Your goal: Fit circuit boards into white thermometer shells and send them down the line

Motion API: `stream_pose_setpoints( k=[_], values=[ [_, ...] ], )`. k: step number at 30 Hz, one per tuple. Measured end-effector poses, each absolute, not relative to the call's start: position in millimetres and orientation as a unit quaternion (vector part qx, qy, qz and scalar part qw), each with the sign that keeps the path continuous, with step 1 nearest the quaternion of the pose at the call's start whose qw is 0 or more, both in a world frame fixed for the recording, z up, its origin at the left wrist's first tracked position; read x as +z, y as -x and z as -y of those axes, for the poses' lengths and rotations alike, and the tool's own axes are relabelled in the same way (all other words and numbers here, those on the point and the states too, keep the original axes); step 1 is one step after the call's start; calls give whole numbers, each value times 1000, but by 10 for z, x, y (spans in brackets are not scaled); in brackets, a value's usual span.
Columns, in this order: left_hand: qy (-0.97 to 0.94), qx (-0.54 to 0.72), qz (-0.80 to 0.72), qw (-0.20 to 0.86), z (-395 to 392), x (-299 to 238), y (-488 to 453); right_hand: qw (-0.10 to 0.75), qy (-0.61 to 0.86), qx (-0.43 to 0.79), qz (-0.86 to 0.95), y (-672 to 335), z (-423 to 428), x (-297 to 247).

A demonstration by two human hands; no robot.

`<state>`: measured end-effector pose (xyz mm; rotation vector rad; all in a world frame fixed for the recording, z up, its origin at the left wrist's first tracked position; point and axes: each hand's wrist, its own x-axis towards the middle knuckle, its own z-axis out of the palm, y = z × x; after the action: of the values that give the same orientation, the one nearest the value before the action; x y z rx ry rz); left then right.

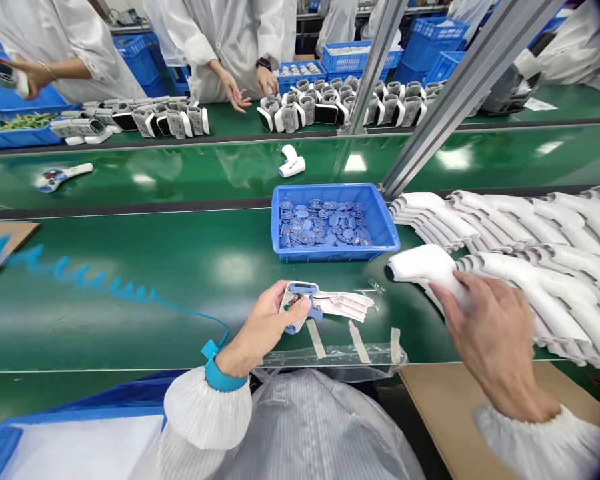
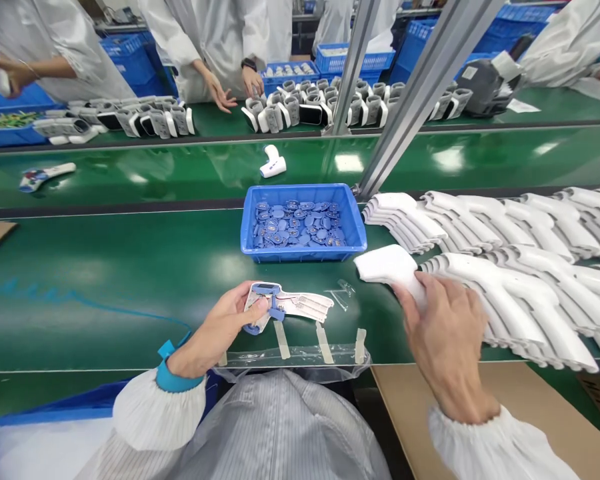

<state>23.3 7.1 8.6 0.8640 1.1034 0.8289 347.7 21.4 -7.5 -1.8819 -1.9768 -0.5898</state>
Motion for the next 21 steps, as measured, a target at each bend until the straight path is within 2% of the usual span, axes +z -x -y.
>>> stream_pose_setpoints(
  k=[4,8,13,16,18,21],
  values=[
    [-395,363,-495,684,-87,123,-223,207,557,-208,777,-2963,-45,221],
    [-413,373,-483,676,-81,127,-219,197,467,-158,847,-2490,68,319],
    [-478,353,-503,628,-58,9,-204,154,467,-78,867,-2218,49,248],
    [-524,347,-470,619,-21,-22,-220,93,505,78,855,-2206,-68,260],
    [-565,341,-458,596,25,-9,-242,44,510,249,822,-2242,-160,303],
    [-629,331,-514,481,119,1,-261,32,463,514,721,-2314,-229,366]
  ],
)
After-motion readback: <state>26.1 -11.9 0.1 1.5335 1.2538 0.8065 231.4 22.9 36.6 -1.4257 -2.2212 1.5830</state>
